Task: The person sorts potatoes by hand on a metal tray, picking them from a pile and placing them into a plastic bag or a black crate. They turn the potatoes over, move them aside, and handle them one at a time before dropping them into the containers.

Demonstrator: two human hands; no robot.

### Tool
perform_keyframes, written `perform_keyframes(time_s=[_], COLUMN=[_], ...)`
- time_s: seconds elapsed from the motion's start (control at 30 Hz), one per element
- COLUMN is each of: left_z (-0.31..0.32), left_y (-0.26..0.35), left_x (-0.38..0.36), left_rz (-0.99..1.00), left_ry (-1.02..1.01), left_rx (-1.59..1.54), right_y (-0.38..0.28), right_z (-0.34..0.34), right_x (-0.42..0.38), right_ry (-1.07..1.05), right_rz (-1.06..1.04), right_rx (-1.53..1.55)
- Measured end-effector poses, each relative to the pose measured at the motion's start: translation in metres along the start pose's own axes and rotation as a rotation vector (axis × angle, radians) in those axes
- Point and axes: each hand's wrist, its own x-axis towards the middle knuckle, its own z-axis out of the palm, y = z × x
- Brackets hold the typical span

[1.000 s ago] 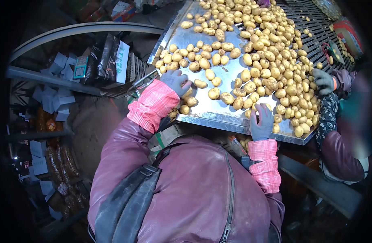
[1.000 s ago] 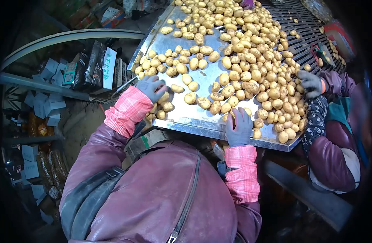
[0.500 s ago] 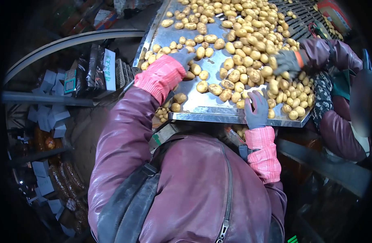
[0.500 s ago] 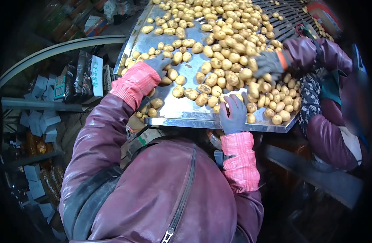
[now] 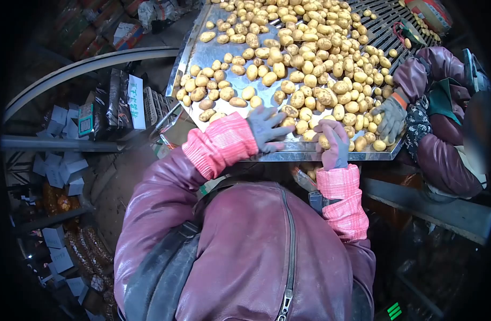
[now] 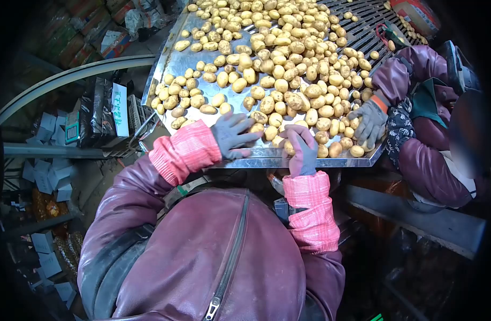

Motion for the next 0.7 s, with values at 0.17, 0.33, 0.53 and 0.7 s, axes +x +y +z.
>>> perform_keyframes(time_s=[0.17,0.33,0.53,0.7], left_z=[-0.012,-0.007,0.027,0.016], left_y=[-0.036,-0.011,-0.027,-0.034], left_x=[-0.034,0.043,0.103,0.067], left_rz=[-0.3,-0.207,-0.393,-0.524], left_ry=[-0.226,0.027,-0.27,-0.258], left_rx=[0.013,-0.079,-0.034,-0.087], right_y=[0.04,0.039,0.038,0.032], right_z=[-0.022,-0.018,-0.022,-0.018], right_x=[0.029,0.023,0.021,0.017], right_ry=[0.158,0.134,0.091,0.063], right_rz=[-0.367,-0.385,-0.437,-0.358], right_rx=[-0.406,-0.372,-0.427,-0.29])
